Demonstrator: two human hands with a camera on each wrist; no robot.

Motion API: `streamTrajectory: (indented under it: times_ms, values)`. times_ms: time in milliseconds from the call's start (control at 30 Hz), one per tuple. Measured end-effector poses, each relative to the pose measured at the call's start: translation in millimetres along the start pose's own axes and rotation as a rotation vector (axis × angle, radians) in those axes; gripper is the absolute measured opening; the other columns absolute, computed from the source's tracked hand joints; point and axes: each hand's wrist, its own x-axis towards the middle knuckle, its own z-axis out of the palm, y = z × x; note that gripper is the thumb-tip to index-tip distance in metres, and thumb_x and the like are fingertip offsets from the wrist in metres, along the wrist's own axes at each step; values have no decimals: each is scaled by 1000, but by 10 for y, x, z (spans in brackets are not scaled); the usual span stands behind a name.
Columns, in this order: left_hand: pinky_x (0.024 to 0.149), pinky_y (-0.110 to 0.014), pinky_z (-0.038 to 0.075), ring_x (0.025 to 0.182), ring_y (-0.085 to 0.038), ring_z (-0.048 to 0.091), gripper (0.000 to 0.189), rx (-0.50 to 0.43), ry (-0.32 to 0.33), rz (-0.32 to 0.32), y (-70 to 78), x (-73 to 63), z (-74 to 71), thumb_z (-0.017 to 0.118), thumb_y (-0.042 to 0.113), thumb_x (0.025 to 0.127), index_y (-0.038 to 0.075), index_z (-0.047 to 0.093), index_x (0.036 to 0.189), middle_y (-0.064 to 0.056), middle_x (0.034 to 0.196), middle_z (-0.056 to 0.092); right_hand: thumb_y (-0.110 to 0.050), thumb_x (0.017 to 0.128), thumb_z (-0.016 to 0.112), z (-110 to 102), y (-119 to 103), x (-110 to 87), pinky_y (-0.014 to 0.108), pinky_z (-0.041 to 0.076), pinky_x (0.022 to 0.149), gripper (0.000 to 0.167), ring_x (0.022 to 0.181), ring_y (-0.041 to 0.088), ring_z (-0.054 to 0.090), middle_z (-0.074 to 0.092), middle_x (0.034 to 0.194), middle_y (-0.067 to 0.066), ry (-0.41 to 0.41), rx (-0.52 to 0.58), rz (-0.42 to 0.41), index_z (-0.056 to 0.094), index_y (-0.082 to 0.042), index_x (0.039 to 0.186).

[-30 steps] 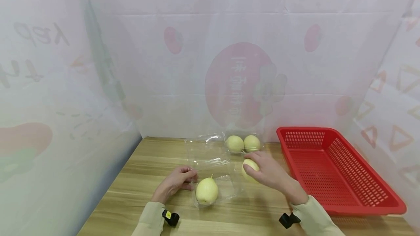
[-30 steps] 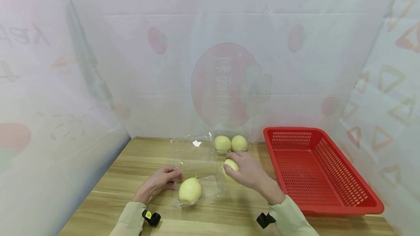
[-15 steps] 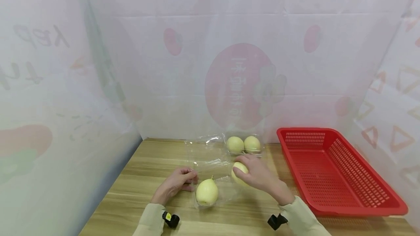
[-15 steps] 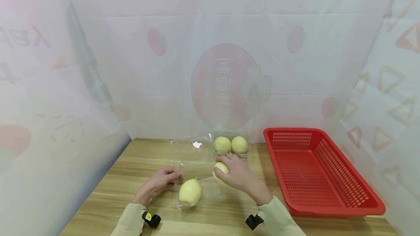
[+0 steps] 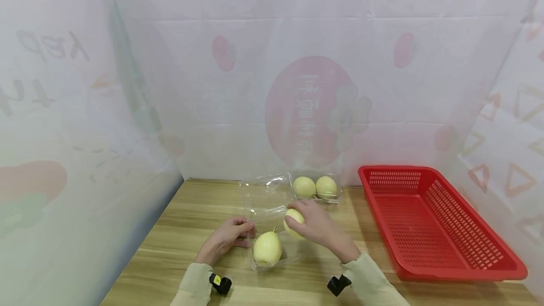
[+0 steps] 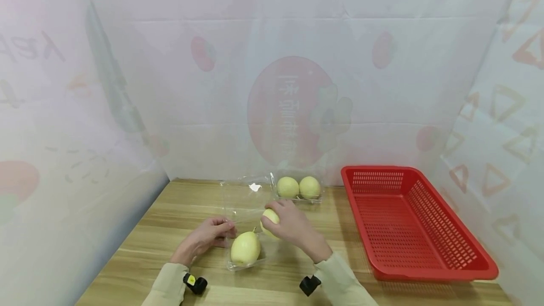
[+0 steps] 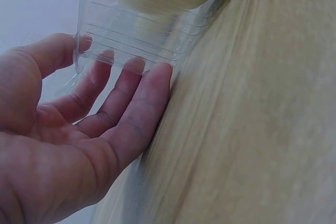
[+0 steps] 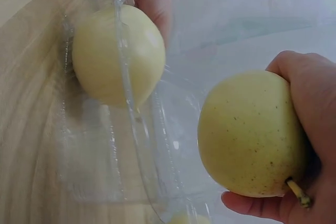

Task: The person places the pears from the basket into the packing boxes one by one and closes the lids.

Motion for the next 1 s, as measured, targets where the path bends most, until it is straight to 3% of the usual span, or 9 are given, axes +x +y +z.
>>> streamTrajectory:
  times_ms: [400, 700, 1000]
  values:
    - [72, -31, 59, 89, -17, 63, 29, 4, -1, 6, -17, 32, -12, 64, 26, 95, -1, 61, 103, -7, 99, 65, -43, 90, 59, 266, 21, 76, 41, 51, 84, 38, 108, 25, 59, 65, 117, 5, -54, -23, 70, 67, -15, 116]
    - [71, -30, 59, 86, -16, 62, 34, 7, -3, 7, -21, 23, -24, 64, 27, 96, -5, 60, 108, -8, 99, 65, -44, 90, 60, 390, -21, 48, 34, 50, 70, 37, 102, 21, 56, 63, 110, 2, -26, -64, 112, 67, -17, 115]
    - [71, -30, 59, 86, -16, 63, 32, 16, -3, 6, -20, 13, -31, 64, 28, 96, -2, 61, 106, -8, 99, 66, -47, 92, 58, 510, -27, 31, 37, 52, 71, 40, 101, 21, 55, 62, 111, 3, -23, -149, 111, 65, -18, 118]
